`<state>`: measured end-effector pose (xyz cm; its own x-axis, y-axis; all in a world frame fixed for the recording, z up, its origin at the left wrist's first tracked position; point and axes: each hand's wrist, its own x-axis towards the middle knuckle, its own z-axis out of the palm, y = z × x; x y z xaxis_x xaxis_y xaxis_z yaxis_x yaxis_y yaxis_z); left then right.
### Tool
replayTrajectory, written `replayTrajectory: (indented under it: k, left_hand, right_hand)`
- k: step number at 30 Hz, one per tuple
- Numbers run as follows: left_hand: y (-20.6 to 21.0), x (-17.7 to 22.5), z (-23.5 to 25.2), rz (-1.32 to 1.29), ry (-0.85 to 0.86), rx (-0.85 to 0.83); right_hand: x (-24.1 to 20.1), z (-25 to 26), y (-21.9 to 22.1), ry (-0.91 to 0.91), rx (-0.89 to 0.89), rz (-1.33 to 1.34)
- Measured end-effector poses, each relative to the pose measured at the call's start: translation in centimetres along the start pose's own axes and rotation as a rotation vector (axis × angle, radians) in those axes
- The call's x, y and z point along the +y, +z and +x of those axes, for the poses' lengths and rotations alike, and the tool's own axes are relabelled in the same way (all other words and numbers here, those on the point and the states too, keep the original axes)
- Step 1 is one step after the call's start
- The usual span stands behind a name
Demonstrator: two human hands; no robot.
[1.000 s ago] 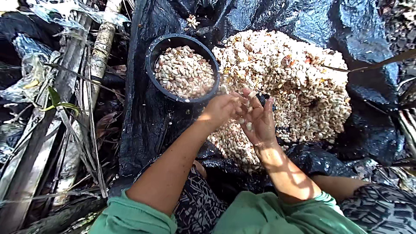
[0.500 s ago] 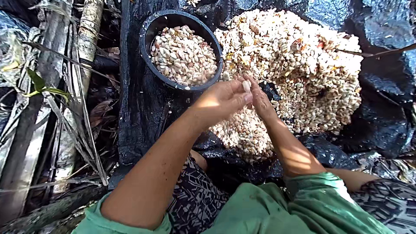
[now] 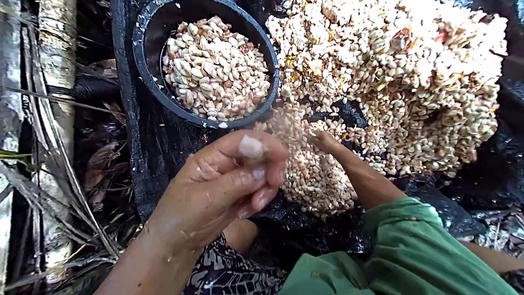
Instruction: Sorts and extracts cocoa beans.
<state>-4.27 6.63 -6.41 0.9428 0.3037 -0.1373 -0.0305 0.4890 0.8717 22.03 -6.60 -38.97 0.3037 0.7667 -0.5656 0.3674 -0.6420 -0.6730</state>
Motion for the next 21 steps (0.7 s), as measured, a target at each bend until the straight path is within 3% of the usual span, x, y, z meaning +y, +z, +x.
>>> replayTrajectory:
  k: [2,6,8,11,15,19,21]
  left_hand:
    - [0.1,-0.8,0.3,0.327,-0.113,0.111]
    - [0.0,-2.4,0.9,0.722,-0.163,0.078]
    - [-0.3,-2.6,1.2,0.774,-0.141,0.052]
    - [-0.7,-2.7,1.6,0.838,-0.111,0.031]
    - [-0.2,-2.4,1.9,0.828,-0.11,-0.047]
    - [0.7,-1.8,2.5,0.8,-0.213,-0.139]
    - [0.5,-2.0,2.7,0.815,-0.244,-0.14]
  right_hand:
    - [-2.6,1.4,-1.7,-0.11,0.036,-0.01]
    - [-7.1,7.0,-2.2,-0.108,0.125,-0.205]
    - [-7.0,9.0,0.1,-0.134,0.081,-0.278]
    - [-6.5,8.0,3.7,-0.145,-0.041,-0.375]
    - [-5.6,8.6,3.7,-0.147,-0.223,-0.43]
    - [-10.7,11.0,-0.3,-0.385,0.005,-0.485]
    - [-12.6,13.9,-1.6,-0.414,0.061,-0.537]
